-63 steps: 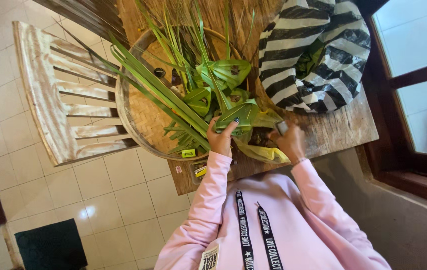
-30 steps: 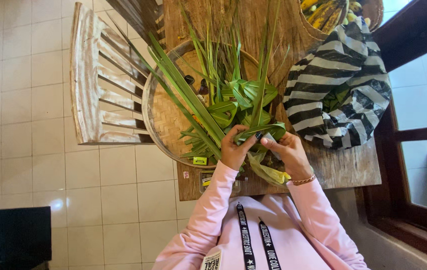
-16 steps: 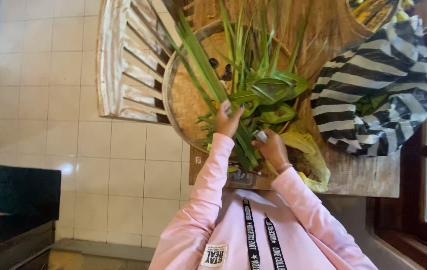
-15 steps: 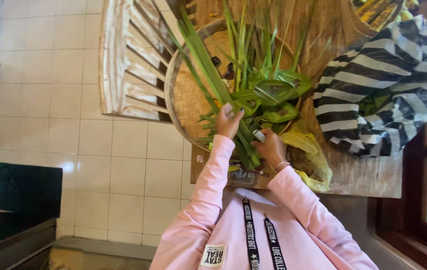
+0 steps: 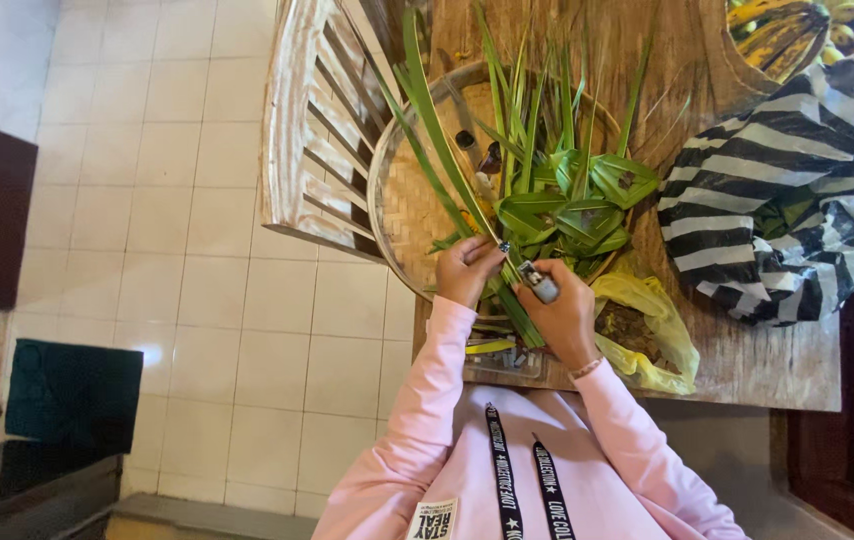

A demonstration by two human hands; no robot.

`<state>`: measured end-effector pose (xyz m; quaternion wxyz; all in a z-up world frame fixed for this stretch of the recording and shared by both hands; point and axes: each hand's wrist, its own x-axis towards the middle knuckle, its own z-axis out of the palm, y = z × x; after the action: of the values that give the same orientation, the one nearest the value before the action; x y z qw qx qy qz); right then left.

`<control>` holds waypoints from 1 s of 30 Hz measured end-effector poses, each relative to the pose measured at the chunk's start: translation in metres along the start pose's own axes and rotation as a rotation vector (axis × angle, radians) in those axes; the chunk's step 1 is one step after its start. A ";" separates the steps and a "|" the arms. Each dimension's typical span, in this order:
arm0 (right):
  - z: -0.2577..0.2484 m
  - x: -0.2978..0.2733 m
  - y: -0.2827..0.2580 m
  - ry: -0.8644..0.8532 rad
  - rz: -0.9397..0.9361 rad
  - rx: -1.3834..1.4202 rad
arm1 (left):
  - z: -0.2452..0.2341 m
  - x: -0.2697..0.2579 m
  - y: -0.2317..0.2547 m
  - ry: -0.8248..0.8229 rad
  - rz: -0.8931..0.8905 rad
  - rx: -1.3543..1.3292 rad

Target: The person constructs offerings by folding and stapling green palm leaves over a woven tray on a wooden table.

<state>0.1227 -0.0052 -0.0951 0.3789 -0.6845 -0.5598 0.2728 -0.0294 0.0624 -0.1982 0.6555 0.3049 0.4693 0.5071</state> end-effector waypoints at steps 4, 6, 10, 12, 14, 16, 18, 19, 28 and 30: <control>-0.011 -0.001 -0.007 -0.120 0.284 0.513 | 0.018 -0.019 0.039 -0.081 0.013 -0.056; -0.017 -0.005 -0.009 -0.112 0.281 0.585 | 0.022 -0.027 0.050 -0.131 0.069 0.039; -0.026 -0.011 -0.017 -0.114 0.293 0.715 | 0.027 -0.037 0.069 -0.218 0.023 -0.052; -0.029 -0.013 -0.022 -0.098 0.278 0.716 | 0.029 -0.040 0.075 -0.226 0.005 -0.066; -0.030 -0.015 -0.026 -0.083 0.265 0.715 | 0.030 -0.043 0.079 -0.234 0.011 -0.050; -0.030 -0.015 -0.029 -0.076 0.268 0.738 | 0.031 -0.042 0.081 -0.241 0.019 -0.035; -0.032 -0.015 -0.032 -0.073 0.286 0.744 | 0.032 -0.041 0.082 -0.237 0.049 -0.038; -0.033 -0.015 -0.034 -0.074 0.306 0.749 | 0.033 -0.041 0.082 -0.239 0.051 -0.039; -0.038 -0.010 -0.043 -0.056 0.224 0.721 | 0.040 -0.043 0.100 -0.254 0.014 -0.042; -0.040 -0.010 -0.041 -0.054 0.217 0.736 | 0.040 -0.041 0.100 -0.256 0.012 -0.077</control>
<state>0.1296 -0.0198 -0.0396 0.5533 -0.5504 -0.3587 0.5121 -0.0320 0.0560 -0.0834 0.7183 0.3445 0.3601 0.4856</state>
